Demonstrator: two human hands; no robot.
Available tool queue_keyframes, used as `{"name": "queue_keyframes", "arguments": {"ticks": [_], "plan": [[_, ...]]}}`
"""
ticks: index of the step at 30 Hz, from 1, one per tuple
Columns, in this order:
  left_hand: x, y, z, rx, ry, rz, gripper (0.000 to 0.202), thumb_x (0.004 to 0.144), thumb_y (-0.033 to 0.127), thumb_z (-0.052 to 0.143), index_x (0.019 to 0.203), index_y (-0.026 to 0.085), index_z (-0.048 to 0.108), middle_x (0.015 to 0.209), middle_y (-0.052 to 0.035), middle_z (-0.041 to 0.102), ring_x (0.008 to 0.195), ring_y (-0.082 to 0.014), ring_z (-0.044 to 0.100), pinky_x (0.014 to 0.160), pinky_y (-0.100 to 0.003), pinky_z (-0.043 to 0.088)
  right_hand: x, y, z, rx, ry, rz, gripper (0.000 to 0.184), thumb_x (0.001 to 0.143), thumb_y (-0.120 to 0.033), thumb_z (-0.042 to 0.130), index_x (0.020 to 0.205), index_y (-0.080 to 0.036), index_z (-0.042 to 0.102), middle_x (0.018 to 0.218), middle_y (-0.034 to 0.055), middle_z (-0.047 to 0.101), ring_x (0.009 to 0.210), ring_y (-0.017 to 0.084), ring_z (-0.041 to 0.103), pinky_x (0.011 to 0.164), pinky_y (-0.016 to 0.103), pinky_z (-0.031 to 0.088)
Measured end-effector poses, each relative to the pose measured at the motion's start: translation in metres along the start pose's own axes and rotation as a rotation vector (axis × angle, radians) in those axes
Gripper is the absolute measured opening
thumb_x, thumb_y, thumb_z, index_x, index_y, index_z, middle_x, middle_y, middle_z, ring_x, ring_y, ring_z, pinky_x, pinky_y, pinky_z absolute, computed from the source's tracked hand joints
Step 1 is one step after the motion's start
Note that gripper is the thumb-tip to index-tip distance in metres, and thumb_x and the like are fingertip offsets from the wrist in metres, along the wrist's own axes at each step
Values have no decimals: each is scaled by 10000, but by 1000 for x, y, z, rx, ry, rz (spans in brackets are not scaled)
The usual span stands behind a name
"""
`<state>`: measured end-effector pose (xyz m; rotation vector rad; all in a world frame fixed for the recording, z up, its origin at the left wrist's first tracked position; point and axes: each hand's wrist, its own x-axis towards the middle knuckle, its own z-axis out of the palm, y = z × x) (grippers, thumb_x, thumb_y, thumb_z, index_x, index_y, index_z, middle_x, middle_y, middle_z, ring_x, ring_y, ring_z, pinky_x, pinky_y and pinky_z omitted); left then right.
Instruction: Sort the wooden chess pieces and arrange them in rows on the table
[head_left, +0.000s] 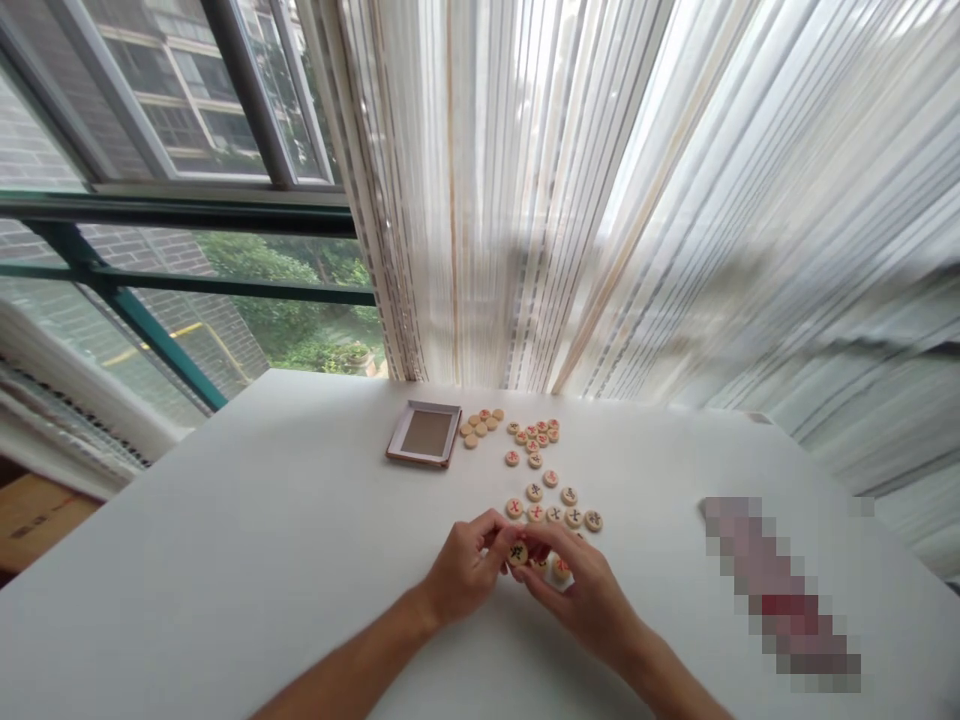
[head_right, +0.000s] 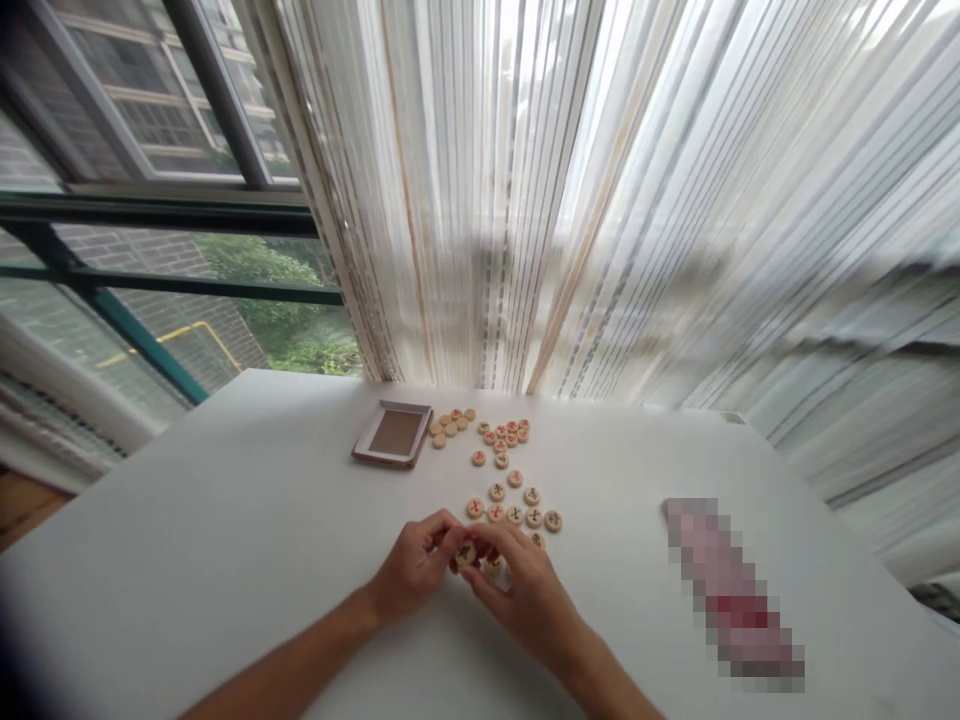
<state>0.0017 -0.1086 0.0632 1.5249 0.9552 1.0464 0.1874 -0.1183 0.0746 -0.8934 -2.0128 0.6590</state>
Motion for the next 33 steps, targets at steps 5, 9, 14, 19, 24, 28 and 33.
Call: {"name": "queue_keyframes", "arguments": {"ticks": [5, 9, 14, 19, 24, 28, 33], "plan": [[0, 1, 1, 49, -9, 25, 379, 994, 444, 421, 837, 153, 607, 670, -40, 690, 613, -147, 630, 612, -236, 493, 3, 1, -3, 8, 14, 26, 199, 919, -190, 590, 1111, -237, 619, 892, 32, 677, 755, 157, 641, 727, 277, 536], [1, 1, 1, 31, -13, 13, 370, 989, 450, 430, 870, 152, 614, 708, -46, 699, 635, -155, 652, 612, -236, 503, 4, 2, -2, 2, 38, 0, 218, 919, -183, 585, 1126, -243, 619, 904, 39, 678, 765, 160, 644, 727, 272, 539], [0, 0, 3, 28, -2, 10, 365, 984, 441, 443, 854, 155, 630, 702, -38, 692, 625, -145, 645, 592, -214, 494, 0, 8, 4, 6, 12, -25, 293, 913, -152, 572, 1186, -253, 604, 951, 57, 673, 807, 167, 650, 762, 279, 545], [0, -2, 2, -22, -66, -4, 265, 953, 400, 530, 1002, 150, 602, 784, -65, 727, 700, -169, 688, 635, -225, 511, -3, 14, 6, 31, 21, -11, 323, 925, -184, 589, 1235, -273, 600, 969, 61, 677, 816, 173, 660, 760, 278, 551], [2, -3, -1, -5, -61, -26, 245, 896, 370, 635, 994, 153, 577, 738, -65, 739, 676, -178, 706, 628, -227, 514, -2, 17, 4, 52, -4, -27, 376, 951, -191, 557, 1308, -307, 579, 978, 59, 685, 854, 178, 663, 777, 281, 555], [5, -1, -3, 52, -30, 14, 250, 898, 383, 630, 964, 145, 589, 694, -67, 739, 635, -172, 704, 624, -237, 528, 1, 17, 3, 69, 2, -42, 397, 960, -168, 520, 1327, -311, 570, 1027, 65, 693, 914, 183, 671, 808, 284, 557], [18, 7, -7, 84, -66, 91, 263, 924, 400, 584, 962, 140, 603, 745, -76, 746, 631, -163, 702, 604, -234, 528, 3, 19, -2, 41, 76, -27, 335, 947, -206, 550, 1266, -287, 614, 1051, 70, 704, 891, 186, 687, 795, 276, 567]]}}
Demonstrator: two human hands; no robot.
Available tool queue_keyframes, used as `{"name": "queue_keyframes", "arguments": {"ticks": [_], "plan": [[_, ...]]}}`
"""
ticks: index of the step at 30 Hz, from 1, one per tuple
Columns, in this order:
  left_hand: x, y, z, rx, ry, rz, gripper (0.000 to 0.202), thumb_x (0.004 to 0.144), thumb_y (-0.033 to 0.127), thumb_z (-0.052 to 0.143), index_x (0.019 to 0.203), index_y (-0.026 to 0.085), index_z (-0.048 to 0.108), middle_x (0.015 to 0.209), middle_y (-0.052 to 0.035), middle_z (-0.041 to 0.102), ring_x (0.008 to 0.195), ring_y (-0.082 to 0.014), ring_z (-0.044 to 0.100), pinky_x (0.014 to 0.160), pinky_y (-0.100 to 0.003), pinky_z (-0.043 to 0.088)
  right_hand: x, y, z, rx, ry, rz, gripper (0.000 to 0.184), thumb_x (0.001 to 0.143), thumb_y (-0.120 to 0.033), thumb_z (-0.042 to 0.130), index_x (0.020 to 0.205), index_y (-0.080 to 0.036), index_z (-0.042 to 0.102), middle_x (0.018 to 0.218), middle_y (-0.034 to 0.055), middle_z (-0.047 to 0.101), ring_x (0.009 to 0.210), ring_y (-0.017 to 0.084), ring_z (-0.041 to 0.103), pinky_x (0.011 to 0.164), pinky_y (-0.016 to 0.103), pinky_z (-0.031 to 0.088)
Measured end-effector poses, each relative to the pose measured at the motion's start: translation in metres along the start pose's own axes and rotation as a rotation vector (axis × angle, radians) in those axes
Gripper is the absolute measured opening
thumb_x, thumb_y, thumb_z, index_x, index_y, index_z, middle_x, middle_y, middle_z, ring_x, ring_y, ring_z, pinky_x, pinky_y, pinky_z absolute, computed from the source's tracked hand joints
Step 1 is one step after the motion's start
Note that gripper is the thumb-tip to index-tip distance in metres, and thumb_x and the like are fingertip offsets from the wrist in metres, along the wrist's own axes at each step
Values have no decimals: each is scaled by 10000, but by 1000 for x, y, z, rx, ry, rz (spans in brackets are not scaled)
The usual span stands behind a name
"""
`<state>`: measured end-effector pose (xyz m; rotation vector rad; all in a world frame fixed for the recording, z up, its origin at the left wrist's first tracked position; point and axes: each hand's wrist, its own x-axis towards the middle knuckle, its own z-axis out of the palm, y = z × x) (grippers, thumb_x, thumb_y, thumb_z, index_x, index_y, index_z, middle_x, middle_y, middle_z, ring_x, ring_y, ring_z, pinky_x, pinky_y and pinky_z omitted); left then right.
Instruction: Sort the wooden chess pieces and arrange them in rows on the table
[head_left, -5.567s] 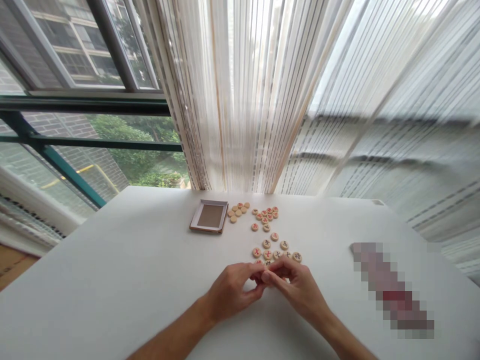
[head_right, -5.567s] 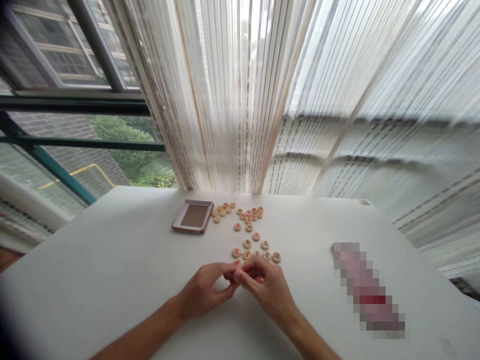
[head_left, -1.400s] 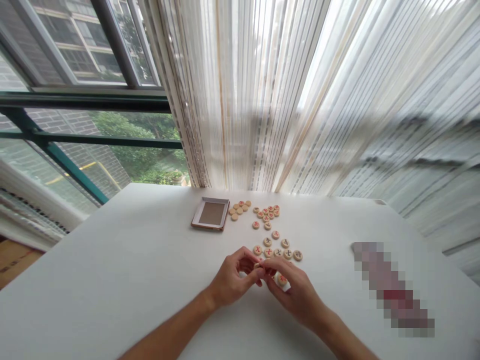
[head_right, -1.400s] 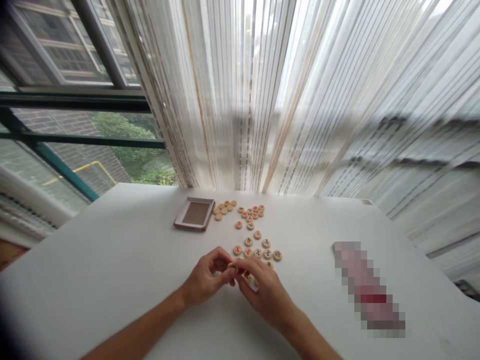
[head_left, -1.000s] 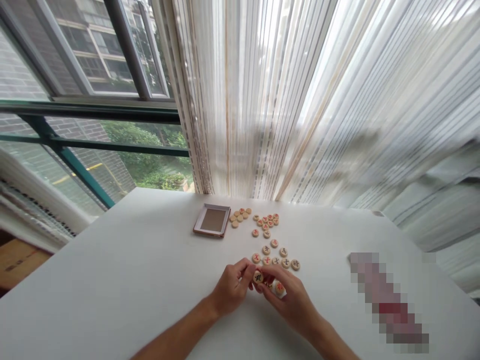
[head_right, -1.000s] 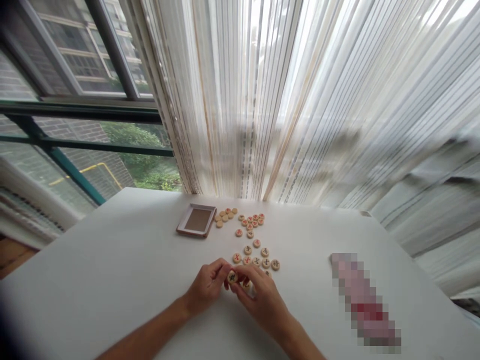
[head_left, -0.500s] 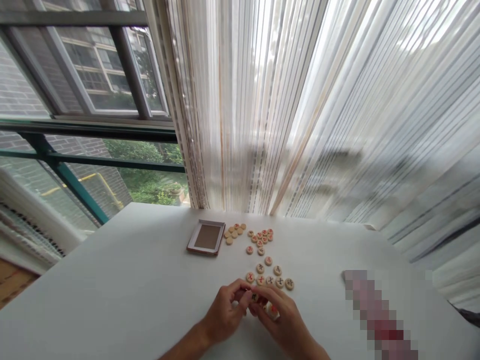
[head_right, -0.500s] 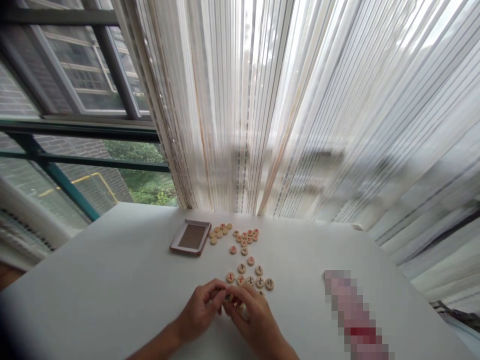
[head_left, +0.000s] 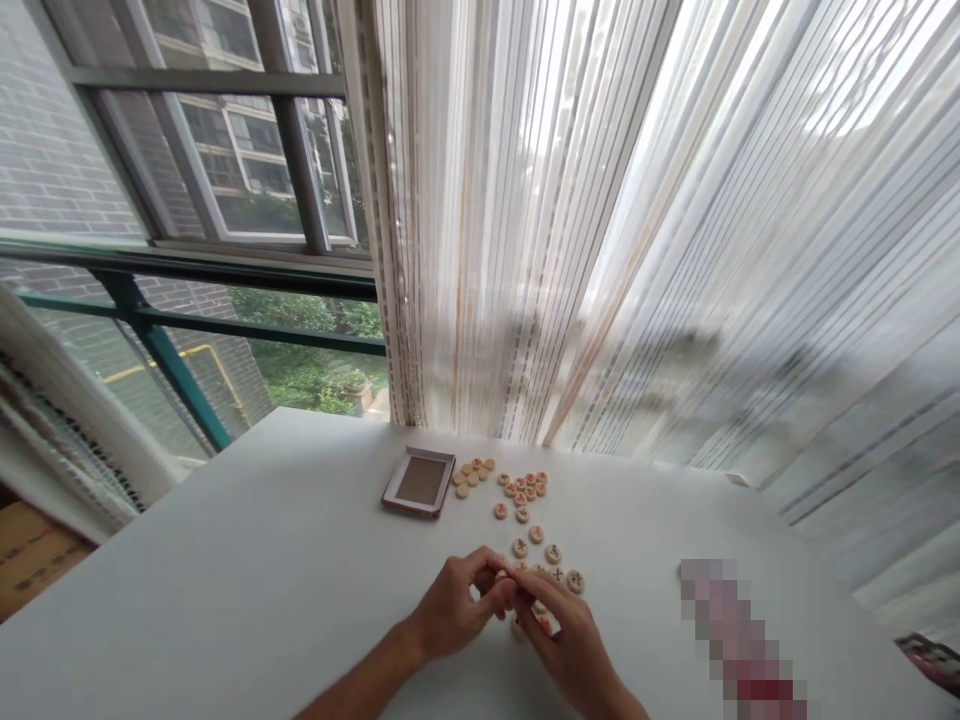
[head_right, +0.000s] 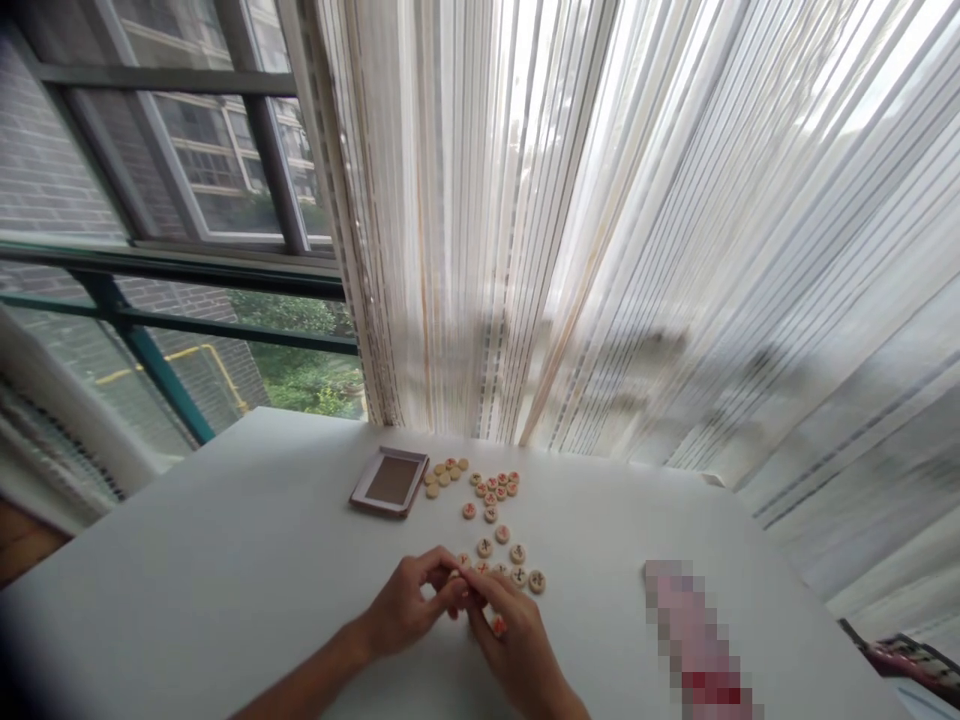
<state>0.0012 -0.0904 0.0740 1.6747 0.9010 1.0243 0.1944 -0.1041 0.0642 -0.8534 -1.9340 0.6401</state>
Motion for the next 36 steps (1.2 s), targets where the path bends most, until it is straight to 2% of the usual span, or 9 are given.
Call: {"name": "queue_keyframes", "arguments": {"ticks": [3, 7, 11, 13, 16, 23, 26, 29, 36], "plan": [[24, -2, -10, -5, 74, 6, 290, 947, 422, 531, 955, 142, 607, 735, -65, 737, 632, -163, 701, 603, -240, 524, 5, 1, -8, -48, 71, 64, 279, 945, -248, 561, 1213, -267, 637, 994, 65, 713, 861, 192, 688, 789, 288, 567], [66, -20, -26, -65, 291, -36, 362, 924, 486, 519, 924, 144, 637, 717, -54, 717, 594, -163, 675, 552, -250, 508, 22, 5, -23, -109, 204, 154, 209, 970, -293, 513, 1079, -230, 680, 1030, 80, 702, 919, 209, 671, 800, 307, 555], [91, -45, -36, -143, 322, -62, 421, 894, 531, 517, 1021, 140, 607, 710, -44, 691, 525, -140, 630, 451, -221, 465, 49, 9, -32, -229, 119, 174, 227, 976, -296, 482, 1049, -204, 676, 981, 83, 698, 839, 194, 664, 718, 293, 550], [94, -56, -38, -183, 329, -77, 445, 882, 538, 523, 1069, 140, 591, 703, -32, 673, 506, -126, 617, 420, -200, 450, 66, 13, -31, -373, -56, 150, 224, 973, -262, 474, 1082, -208, 662, 997, 83, 689, 859, 190, 653, 737, 304, 539], [93, -66, -41, -234, 334, -104, 452, 847, 541, 568, 1042, 136, 613, 737, -42, 672, 538, -131, 643, 420, -199, 483, 90, 21, -25, -414, -192, 120, 156, 898, -227, 605, 1033, -227, 683, 1038, 66, 679, 930, 188, 634, 839, 310, 502], [94, -62, -40, -296, 319, -108, 408, 805, 473, 665, 1025, 131, 634, 926, -114, 704, 751, -223, 730, 548, -308, 619, 126, 48, -4, -476, -432, 103, 100, 768, -97, 675, 828, -167, 710, 840, 61, 694, 778, 172, 636, 731, 268, 441], [96, -55, -44, -295, 308, -95, 423, 801, 458, 688, 1049, 123, 619, 1042, -140, 685, 827, -234, 732, 612, -334, 639, 130, 54, 2, -478, -443, 122, 84, 766, -92, 653, 770, -162, 699, 788, 50, 693, 691, 146, 627, 684, 248, 428], [96, -51, -50, -258, 311, -88, 451, 807, 456, 694, 1077, 111, 590, 1098, -158, 670, 866, -229, 730, 671, -332, 639, 133, 55, -3, -462, -397, 145, 111, 769, -121, 654, 848, -184, 697, 792, 28, 700, 667, 133, 633, 698, 250, 445], [89, -49, -46, 43, 254, -61, 346, 789, 348, 710, 1062, 143, 651, 1039, -120, 707, 828, -217, 719, 705, -329, 601, 126, 83, -62, -457, -148, 252, 163, 855, -224, 559, 985, -185, 649, 916, 56, 700, 763, 167, 658, 740, 298, 494]]}}
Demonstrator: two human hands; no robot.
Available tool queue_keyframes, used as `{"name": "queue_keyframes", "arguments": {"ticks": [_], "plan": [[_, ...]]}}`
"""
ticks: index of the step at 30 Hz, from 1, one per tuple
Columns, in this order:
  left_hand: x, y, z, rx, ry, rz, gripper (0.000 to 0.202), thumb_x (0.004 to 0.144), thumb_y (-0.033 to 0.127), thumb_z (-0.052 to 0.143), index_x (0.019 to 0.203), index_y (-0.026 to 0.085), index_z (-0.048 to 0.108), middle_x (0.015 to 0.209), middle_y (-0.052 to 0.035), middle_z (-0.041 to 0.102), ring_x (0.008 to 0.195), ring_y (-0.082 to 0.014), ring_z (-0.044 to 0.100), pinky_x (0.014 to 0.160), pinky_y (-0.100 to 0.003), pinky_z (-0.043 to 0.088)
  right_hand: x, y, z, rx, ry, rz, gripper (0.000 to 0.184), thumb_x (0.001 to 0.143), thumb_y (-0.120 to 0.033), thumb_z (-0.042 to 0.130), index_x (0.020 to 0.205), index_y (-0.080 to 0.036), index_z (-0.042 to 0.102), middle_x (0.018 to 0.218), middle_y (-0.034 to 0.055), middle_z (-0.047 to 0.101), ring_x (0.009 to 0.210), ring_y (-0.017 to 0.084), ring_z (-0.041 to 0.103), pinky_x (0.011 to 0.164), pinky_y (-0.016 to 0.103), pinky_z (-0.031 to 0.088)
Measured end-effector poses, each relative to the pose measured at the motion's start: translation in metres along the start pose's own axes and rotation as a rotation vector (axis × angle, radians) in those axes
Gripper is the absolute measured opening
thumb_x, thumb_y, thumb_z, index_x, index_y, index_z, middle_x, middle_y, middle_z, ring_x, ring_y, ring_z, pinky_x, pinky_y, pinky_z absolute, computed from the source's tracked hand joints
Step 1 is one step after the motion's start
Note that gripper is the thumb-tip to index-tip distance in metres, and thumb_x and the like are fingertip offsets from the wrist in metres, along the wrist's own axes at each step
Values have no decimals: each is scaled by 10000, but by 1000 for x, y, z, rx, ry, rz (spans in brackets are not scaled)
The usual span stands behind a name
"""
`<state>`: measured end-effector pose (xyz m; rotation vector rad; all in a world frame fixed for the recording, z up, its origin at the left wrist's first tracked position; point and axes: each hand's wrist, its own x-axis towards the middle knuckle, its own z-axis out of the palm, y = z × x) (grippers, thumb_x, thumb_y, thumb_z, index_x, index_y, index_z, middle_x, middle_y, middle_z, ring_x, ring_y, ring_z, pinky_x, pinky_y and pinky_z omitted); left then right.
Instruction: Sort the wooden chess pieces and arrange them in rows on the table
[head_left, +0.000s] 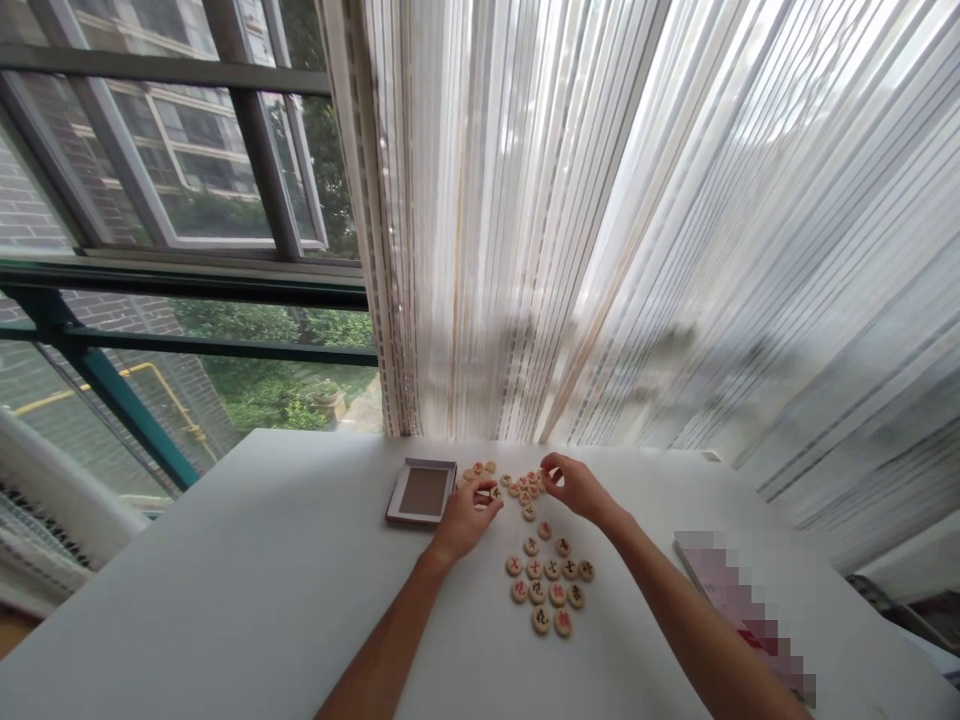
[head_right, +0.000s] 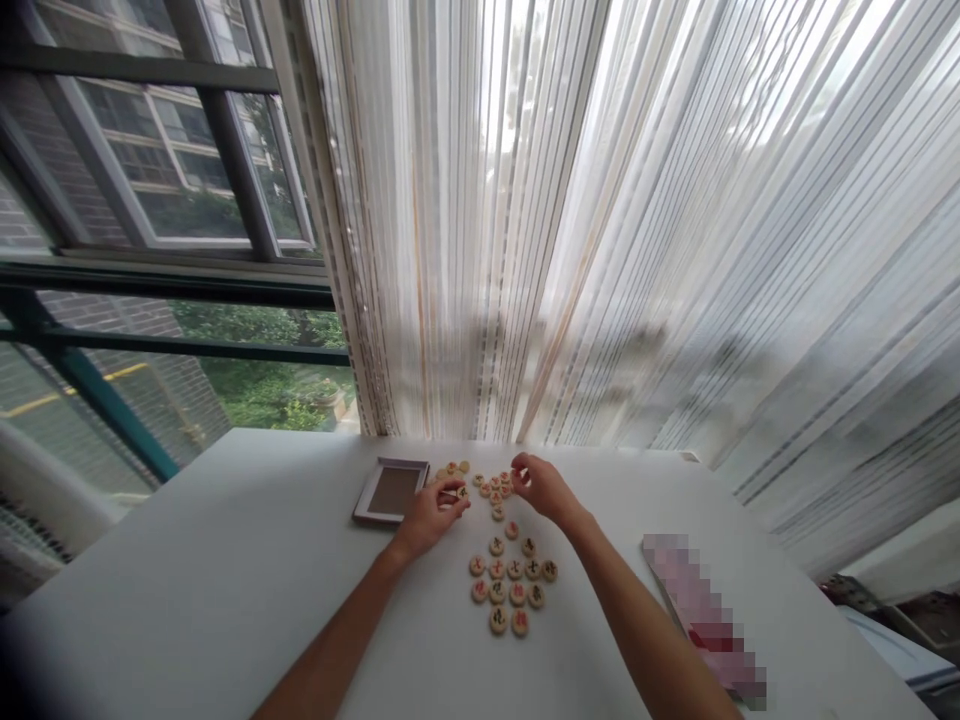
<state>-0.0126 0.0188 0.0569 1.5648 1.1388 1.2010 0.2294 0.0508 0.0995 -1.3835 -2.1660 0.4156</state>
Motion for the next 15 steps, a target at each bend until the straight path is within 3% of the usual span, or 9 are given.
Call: {"name": "queue_keyframes", "arguments": {"ticks": [5, 9, 15], "plan": [[-3, 1, 15, 271, -66, 80, 220, 760, 260, 705, 965, 181, 714, 929, -75, 721, 741, -215, 668, 791, -375, 534, -14, 30, 4, 22, -10, 77, 144, 810, -188, 603, 938, -183, 670, 854, 42, 690, 671, 149, 638, 670, 279, 511], [-2, 3, 20, 396, -129, 144, 195, 783, 251, 671, 963, 185, 709, 982, -69, 699, 820, -217, 647, 823, -350, 498, -18, 31, 15, 50, -29, 100, 319, 792, -164, 636, 1110, -179, 647, 1011, 65, 649, 654, 113, 625, 681, 259, 526], [-5, 4, 19, 482, -156, 186, 220, 855, 280, 608, 1045, 192, 678, 1016, -68, 671, 754, -185, 610, 782, -319, 486, -12, 26, 14, 72, -102, 103, 514, 754, -229, 738, 1252, -230, 614, 1183, 89, 571, 693, 109, 632, 731, 271, 545]]}}
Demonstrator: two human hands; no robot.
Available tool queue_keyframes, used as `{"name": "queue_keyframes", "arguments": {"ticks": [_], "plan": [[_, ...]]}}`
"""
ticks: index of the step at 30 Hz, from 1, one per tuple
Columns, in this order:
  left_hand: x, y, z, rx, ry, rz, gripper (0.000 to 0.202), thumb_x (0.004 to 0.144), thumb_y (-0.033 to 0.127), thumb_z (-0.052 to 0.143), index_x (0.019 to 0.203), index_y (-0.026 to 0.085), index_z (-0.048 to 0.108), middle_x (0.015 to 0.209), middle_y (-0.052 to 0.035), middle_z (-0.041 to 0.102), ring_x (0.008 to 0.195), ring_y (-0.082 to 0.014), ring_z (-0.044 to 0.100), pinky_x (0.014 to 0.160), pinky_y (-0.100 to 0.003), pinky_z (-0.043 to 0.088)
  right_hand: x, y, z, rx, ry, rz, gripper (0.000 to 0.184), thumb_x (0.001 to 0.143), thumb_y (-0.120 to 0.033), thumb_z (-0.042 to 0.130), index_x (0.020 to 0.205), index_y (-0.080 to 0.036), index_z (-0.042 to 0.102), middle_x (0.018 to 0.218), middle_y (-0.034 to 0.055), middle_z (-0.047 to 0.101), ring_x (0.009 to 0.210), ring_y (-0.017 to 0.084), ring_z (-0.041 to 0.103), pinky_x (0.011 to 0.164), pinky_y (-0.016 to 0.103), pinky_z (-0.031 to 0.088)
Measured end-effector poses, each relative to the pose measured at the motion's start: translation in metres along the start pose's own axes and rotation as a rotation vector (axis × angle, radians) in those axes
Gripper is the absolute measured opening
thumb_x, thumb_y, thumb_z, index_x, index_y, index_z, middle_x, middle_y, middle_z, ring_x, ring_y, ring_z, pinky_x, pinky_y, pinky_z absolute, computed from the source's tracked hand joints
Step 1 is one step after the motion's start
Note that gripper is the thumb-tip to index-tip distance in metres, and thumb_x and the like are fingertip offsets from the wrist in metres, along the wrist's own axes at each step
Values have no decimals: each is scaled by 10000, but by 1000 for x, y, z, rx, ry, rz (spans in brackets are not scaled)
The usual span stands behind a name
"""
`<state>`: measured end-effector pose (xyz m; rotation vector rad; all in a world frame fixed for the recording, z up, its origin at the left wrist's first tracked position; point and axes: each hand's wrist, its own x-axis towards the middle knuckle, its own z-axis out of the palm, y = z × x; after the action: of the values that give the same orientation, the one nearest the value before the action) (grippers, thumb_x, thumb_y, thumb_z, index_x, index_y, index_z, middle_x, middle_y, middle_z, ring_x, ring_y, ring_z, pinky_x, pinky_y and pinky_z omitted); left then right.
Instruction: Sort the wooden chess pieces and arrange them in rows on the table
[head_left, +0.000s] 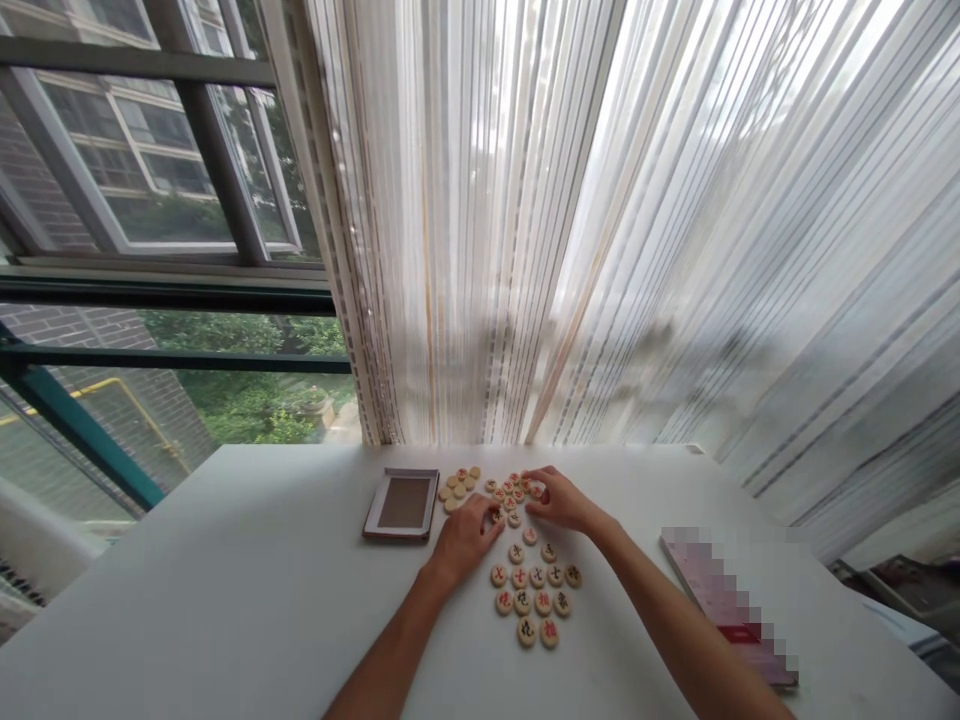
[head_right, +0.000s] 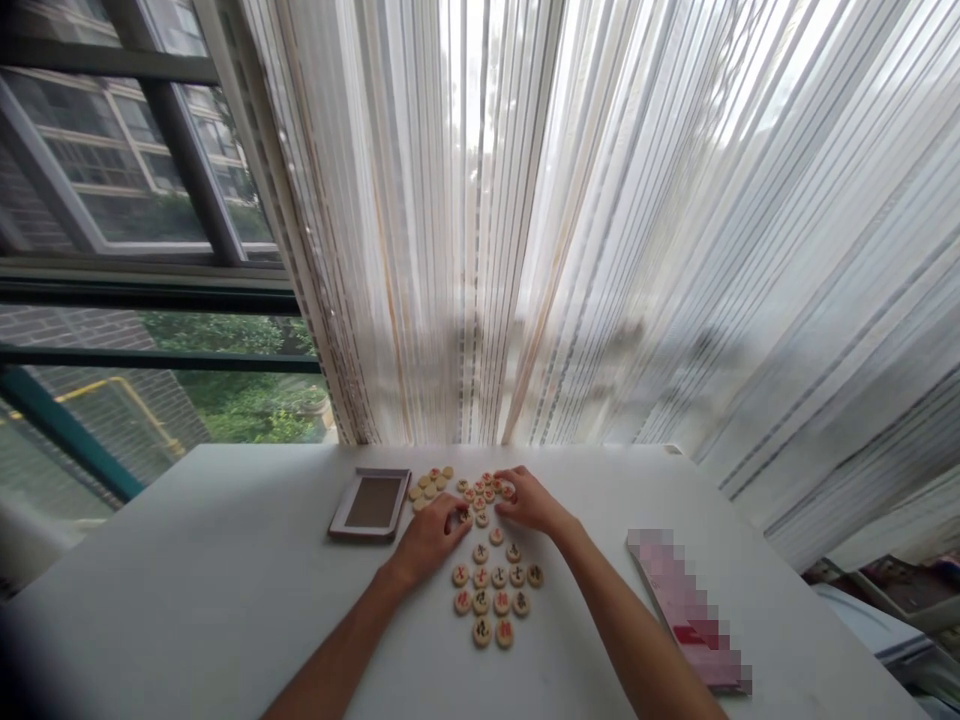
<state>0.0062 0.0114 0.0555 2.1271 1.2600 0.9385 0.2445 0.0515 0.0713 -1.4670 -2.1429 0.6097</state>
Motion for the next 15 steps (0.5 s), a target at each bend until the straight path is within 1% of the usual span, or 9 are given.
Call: {"name": "queue_keyframes", "arguments": {"ticks": [4, 6, 9, 12, 15], "plan": [[-2, 0, 0, 21, -5, 4, 271, 856, 294, 621, 1109, 205, 656, 1029, -63, 670, 762, -187, 611, 775, -314, 484, 4, -2, -7, -29, 4, 12, 565, 765, -359, 759, 1296, -256, 595, 1222, 112, 552, 813, 175, 649, 842, 348, 518], [-3, 0, 0, 36, -9, 5, 293, 859, 300, 621, 1137, 210, 645, 1049, -64, 671, 775, -191, 617, 765, -312, 486, 6, -2, -8, -38, 7, 18, 601, 749, -394, 776, 1307, -270, 591, 1228, 113, 552, 877, 207, 648, 888, 376, 497], [-4, 0, 0, 58, -9, 5, 318, 862, 298, 621, 1167, 210, 633, 1071, -70, 674, 821, -206, 630, 771, -316, 492, 10, -1, -5, -24, -11, 15, 593, 736, -410, 790, 1287, -279, 613, 1207, 103, 566, 900, 214, 650, 877, 360, 506], [-4, 0, 1, 71, -5, 3, 308, 864, 295, 621, 1161, 213, 635, 1072, -70, 680, 888, -226, 639, 795, -328, 497, 12, 1, 0, -2, -12, 13, 571, 748, -411, 781, 1276, -264, 621, 1197, 100, 567, 856, 194, 654, 841, 340, 524], [-4, 2, 2, 80, 5, 1, 277, 869, 294, 617, 1133, 215, 641, 1075, -69, 680, 938, -239, 642, 815, -336, 505, 12, 2, 3, 15, -6, 13, 590, 732, -405, 795, 1275, -257, 620, 1201, 98, 561, 824, 182, 650, 830, 339, 532]]}}
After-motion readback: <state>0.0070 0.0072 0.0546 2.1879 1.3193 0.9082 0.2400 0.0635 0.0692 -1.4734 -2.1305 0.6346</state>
